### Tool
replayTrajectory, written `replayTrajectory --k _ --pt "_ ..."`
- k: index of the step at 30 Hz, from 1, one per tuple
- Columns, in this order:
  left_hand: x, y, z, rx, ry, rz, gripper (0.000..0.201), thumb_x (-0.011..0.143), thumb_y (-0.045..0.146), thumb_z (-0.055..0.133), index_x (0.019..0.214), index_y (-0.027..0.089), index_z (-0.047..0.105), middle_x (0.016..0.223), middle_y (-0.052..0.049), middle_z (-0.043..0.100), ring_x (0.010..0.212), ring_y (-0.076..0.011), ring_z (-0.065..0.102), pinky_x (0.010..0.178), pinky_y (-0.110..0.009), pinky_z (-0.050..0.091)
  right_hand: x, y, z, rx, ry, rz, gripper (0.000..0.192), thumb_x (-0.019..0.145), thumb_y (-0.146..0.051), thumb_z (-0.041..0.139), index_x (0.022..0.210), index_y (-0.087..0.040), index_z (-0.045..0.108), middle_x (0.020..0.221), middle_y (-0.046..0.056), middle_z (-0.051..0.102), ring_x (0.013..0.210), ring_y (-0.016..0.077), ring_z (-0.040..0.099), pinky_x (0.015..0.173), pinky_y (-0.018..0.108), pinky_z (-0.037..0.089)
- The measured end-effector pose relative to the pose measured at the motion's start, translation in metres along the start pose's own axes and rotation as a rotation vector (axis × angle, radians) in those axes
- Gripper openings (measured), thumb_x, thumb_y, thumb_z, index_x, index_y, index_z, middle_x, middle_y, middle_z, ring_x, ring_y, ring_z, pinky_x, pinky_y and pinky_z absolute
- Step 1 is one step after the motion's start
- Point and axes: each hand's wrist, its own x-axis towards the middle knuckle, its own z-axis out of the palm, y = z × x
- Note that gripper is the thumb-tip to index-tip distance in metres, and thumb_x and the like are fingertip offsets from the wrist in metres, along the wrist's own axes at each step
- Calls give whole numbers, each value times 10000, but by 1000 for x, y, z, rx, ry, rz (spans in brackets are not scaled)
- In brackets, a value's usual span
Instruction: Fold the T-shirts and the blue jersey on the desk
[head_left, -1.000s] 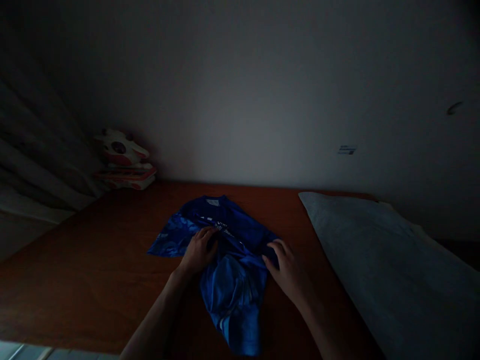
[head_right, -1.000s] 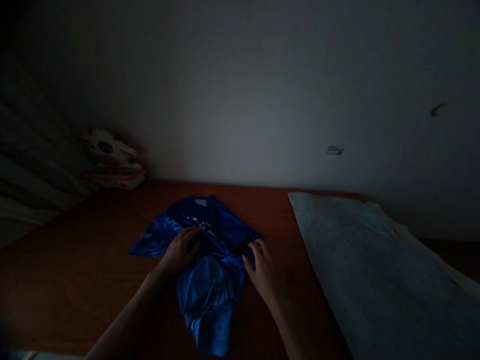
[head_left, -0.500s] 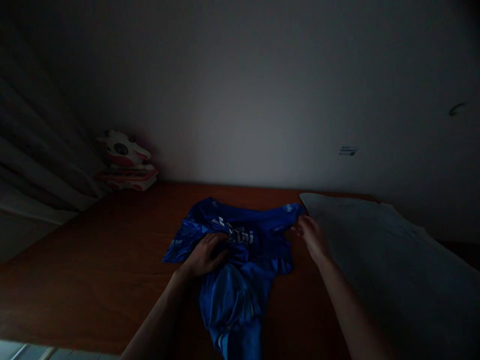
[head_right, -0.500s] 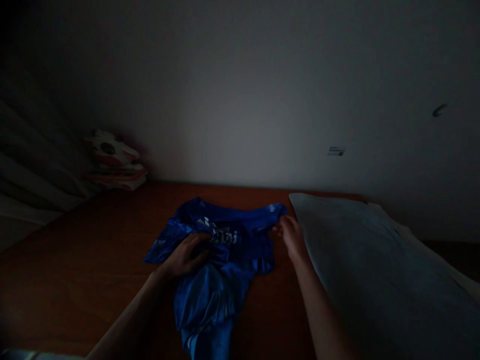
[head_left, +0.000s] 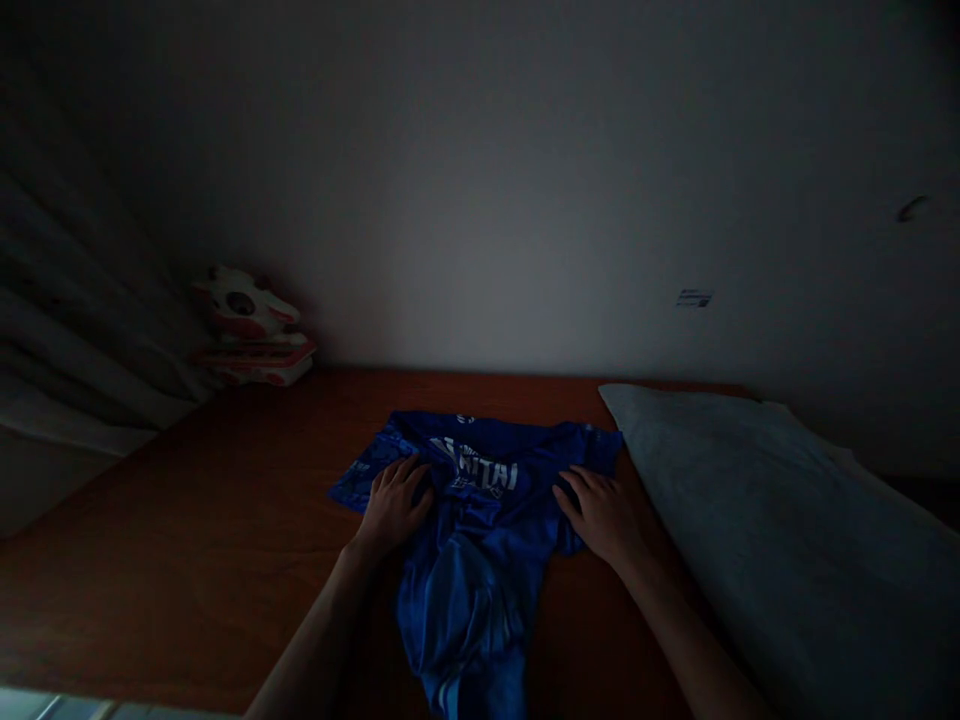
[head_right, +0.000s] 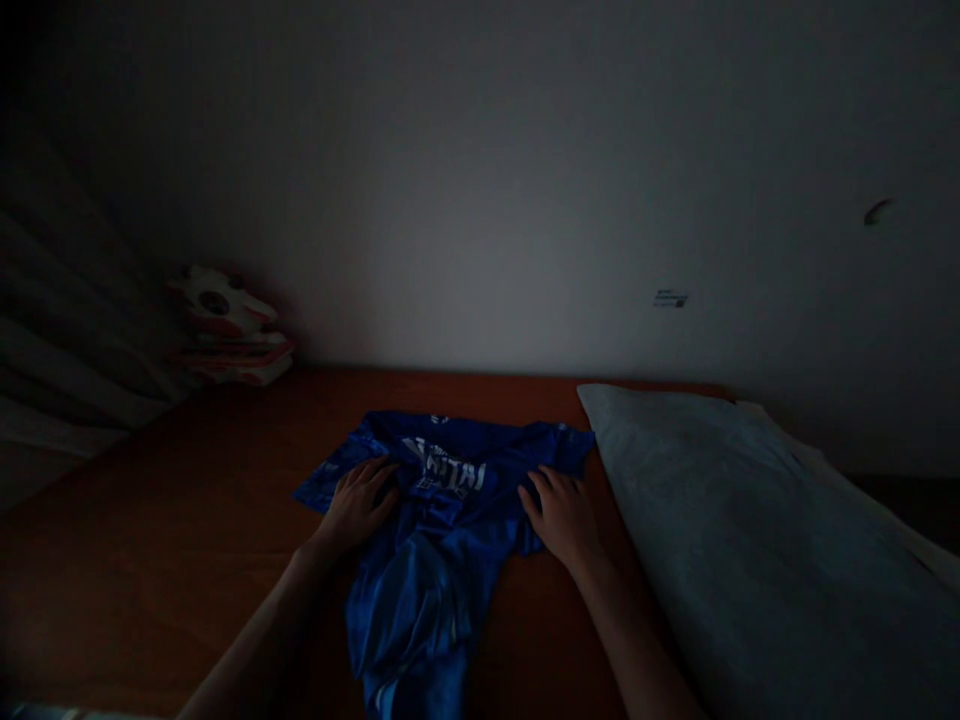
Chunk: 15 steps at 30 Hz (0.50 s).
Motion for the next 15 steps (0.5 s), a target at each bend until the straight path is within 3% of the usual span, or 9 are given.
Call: replayTrajectory --k 5,8,10,13,15 --pt "-19 -23 -18 18 -53 52 456 915 410 534 1345 283 618 1456 -109 583 1342 -327 523 1143 -581 342 -7 20 -40 -162 -88 110 520 1011 -483 387 726 -197 716 772 157 748 721 280 701 834 441 444" --pt "-21 -25 -30 38 -40 13 390 918 447 527 1233 269 671 1288 -108 684 1207 -329 615 1108 -579 378 -4 29 -52 -168 -95 110 512 1009 -452 394 657 -216 680 713 139 737 686 264 695 803 411 444" --pt "-10 -18 -33 18 -1 12 369 961 445 462 1173 240 684 1217 -115 695 1136 -315 641 1043 -524 451 3 29 -49 -87 -92 61 451 1007 -412 402 723 -221 694 777 116 750 757 256 709 786 374 458" --pt "18 -1 -26 -39 31 77 340 982 333 426 1197 226 666 1223 -115 673 1138 -282 626 1023 -454 478 17 21 -35 57 -127 20 295 968 -358 472 1041 -216 720 909 85 765 819 232 722 751 329 494" --pt "40 9 -16 -36 23 110 391 947 199 431 1281 220 634 1253 -118 655 1160 -266 608 1052 -437 459 28 14 -25 79 -164 28 388 920 -305 542 1284 -207 637 977 85 770 852 234 732 748 326 513"
